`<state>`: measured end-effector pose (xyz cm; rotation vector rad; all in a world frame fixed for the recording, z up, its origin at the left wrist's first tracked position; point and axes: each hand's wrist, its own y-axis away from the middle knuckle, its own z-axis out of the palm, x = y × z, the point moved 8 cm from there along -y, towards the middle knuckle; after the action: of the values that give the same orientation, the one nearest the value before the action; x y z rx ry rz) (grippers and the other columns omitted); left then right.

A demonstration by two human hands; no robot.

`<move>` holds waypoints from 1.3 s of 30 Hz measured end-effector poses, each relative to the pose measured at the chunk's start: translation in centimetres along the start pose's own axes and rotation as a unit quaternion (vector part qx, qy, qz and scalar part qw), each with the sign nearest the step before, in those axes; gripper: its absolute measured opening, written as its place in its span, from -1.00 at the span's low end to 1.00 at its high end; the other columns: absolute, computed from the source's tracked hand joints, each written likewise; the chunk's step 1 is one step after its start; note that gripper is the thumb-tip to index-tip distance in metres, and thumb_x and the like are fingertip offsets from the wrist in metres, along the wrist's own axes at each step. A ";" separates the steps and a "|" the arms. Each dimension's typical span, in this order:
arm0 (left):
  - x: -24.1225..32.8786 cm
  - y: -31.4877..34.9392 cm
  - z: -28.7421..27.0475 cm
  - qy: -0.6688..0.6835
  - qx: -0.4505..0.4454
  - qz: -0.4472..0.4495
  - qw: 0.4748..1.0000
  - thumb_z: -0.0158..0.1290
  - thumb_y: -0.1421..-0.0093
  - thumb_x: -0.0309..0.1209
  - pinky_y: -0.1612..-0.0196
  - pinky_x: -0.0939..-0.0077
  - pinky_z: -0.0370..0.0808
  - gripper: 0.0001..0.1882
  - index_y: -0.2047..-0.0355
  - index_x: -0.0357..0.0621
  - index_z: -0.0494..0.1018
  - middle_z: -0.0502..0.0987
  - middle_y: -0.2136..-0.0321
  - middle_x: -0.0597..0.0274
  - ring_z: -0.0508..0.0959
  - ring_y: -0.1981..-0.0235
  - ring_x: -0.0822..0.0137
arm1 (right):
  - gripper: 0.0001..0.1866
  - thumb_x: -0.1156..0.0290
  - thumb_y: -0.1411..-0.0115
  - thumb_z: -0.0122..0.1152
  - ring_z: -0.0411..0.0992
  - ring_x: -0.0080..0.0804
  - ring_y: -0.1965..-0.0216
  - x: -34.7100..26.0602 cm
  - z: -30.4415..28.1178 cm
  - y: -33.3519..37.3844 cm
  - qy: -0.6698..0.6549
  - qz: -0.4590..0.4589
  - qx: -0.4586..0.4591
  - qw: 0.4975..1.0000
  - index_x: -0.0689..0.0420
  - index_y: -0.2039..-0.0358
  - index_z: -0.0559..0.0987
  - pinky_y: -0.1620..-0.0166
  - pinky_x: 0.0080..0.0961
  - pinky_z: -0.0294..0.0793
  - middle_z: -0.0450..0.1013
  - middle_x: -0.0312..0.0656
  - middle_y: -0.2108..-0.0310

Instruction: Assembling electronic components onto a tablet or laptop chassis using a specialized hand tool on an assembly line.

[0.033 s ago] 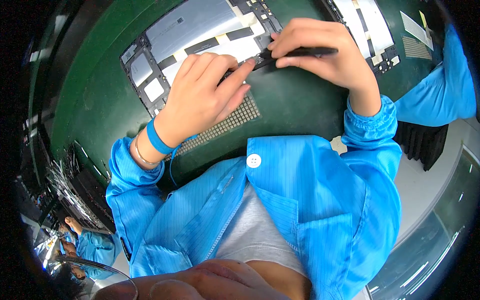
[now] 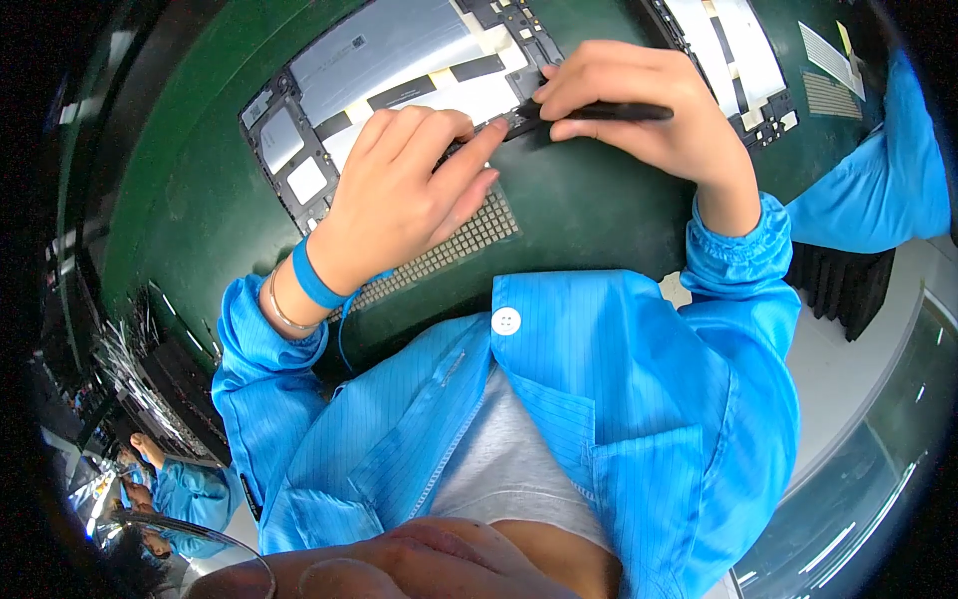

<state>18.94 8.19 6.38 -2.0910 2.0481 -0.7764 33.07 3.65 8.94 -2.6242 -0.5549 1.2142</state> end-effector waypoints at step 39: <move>-0.7 0.1 -0.1 0.001 -0.002 -0.027 1.000 0.24 0.03 -0.38 0.28 0.39 0.29 -0.61 0.12 -0.04 0.54 0.40 0.32 0.28 0.41 0.32 0.29 | -0.81 0.60 0.07 0.39 0.54 -0.20 0.39 -1.9 -0.3 0.2 0.095 -0.030 0.117 0.988 0.23 0.39 0.60 0.36 -0.44 0.54 0.53 -0.11 0.41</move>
<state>18.82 8.88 6.21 -2.1573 2.0034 -0.7840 32.21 2.67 10.41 -2.4702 -0.4259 0.9358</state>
